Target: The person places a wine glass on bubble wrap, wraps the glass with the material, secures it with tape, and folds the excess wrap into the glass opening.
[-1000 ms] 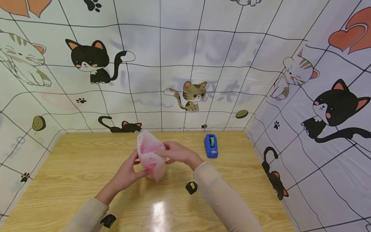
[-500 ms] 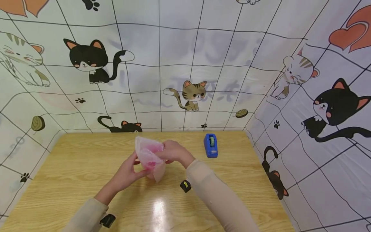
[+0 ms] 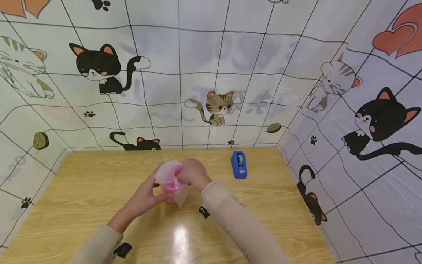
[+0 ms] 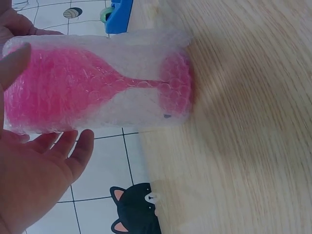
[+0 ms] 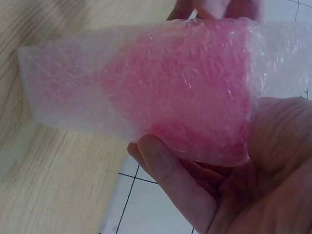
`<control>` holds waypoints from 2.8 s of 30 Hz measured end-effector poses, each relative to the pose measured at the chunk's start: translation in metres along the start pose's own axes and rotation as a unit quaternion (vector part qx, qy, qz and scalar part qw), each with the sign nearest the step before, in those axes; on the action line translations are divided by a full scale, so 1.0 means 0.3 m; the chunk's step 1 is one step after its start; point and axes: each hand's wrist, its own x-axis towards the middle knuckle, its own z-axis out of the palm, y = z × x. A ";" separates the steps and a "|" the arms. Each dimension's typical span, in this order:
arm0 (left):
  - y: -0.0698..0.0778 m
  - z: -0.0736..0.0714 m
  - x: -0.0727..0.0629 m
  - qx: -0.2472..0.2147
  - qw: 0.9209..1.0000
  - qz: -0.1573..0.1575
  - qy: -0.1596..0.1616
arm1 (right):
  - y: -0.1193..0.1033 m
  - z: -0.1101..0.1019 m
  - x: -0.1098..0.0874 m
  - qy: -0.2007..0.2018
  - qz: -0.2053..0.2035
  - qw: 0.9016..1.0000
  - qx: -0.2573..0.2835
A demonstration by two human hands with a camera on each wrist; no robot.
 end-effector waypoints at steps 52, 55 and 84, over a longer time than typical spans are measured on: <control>0.141 -0.126 0.190 0.091 0.985 -0.107 -0.096 | 0.040 0.019 -0.010 -0.006 -0.027 0.998 0.059; 0.149 -0.119 0.193 0.135 0.983 -0.093 -0.083 | 0.053 0.013 -0.021 -0.012 -0.052 0.996 0.069; 0.124 -0.052 0.213 0.273 0.959 -0.079 -0.019 | 0.142 0.032 -0.117 0.200 -0.465 0.846 -0.169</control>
